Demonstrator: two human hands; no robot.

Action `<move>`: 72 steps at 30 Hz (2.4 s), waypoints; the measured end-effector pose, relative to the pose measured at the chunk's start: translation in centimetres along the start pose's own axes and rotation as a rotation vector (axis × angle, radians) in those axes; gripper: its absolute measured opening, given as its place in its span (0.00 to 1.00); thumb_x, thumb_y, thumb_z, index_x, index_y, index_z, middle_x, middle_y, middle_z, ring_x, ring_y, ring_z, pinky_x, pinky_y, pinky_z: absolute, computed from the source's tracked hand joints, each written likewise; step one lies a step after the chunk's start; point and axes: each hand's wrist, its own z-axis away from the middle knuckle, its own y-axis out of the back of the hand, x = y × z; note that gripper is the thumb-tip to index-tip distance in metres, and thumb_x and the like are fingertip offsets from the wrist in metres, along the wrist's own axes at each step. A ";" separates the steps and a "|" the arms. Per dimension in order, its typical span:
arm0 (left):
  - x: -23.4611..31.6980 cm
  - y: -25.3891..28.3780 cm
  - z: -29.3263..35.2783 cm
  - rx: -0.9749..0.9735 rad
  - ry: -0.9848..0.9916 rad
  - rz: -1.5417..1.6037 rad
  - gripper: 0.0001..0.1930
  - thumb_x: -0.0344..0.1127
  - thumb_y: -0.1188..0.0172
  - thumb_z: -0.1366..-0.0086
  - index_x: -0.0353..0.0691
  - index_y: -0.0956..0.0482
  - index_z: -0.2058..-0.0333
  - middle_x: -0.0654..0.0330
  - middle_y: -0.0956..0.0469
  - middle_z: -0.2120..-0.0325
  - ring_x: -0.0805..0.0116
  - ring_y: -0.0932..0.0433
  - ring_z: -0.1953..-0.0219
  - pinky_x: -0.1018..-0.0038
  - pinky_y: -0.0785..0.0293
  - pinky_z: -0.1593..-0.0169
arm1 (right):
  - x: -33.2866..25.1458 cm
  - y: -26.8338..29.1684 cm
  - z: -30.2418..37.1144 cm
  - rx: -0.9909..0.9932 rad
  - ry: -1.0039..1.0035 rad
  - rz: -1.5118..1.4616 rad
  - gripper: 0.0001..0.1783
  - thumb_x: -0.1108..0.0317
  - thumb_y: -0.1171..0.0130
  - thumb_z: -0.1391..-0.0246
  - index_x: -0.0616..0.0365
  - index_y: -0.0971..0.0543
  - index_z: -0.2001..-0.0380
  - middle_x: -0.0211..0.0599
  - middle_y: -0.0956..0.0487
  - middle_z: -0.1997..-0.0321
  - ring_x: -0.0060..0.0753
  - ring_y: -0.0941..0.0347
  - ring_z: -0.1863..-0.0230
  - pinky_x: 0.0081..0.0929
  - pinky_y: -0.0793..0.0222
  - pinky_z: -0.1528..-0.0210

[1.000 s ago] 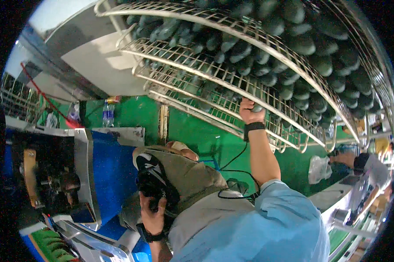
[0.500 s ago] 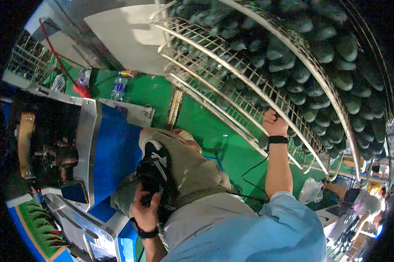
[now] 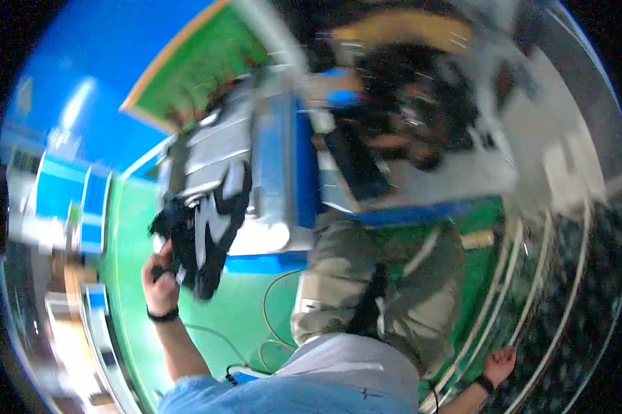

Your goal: The person places shoes into a machine, removes shoe lasts from a rack, and inserts them into the shoes before pushing a large metal rack across the factory floor.

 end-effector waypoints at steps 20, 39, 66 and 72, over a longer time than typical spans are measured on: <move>0.1 10.5 10.4 0.432 0.742 -1.004 0.27 0.51 0.30 0.57 0.33 0.17 0.65 0.48 0.21 0.61 0.53 0.21 0.58 0.62 0.25 0.54 | 27.7 -40.1 10.4 -0.583 -0.163 1.023 0.14 0.64 0.45 0.40 0.59 0.25 0.53 0.30 0.26 0.73 0.22 0.34 0.78 0.21 0.42 0.78; 21.6 6.6 69.9 2.428 1.747 -1.861 0.16 0.36 0.47 0.44 0.39 0.23 0.57 0.47 0.22 0.58 0.48 0.25 0.51 0.57 0.28 0.49 | 31.5 -40.8 11.1 -0.955 -0.404 1.425 0.15 0.64 0.47 0.38 0.63 0.25 0.54 0.31 0.27 0.73 0.25 0.36 0.77 0.27 0.37 0.73; -26.4 2.6 -40.3 0.849 0.824 -0.843 0.67 0.64 0.27 0.59 0.23 0.57 0.36 0.35 0.39 0.43 0.38 0.39 0.39 0.53 0.39 0.39 | 25.2 -32.1 6.8 -0.458 0.294 1.791 0.22 0.53 0.50 0.35 0.55 0.24 0.46 0.47 0.22 0.49 0.46 0.26 0.51 0.44 0.29 0.49; -28.9 3.1 -37.9 0.915 0.529 -1.163 0.56 0.46 0.26 0.53 0.30 0.56 0.35 0.44 0.35 0.48 0.43 0.30 0.48 0.57 0.32 0.45 | 26.1 -34.5 8.0 -0.312 0.287 2.040 0.23 0.53 0.46 0.38 0.56 0.23 0.47 0.46 0.20 0.50 0.49 0.26 0.47 0.41 0.30 0.45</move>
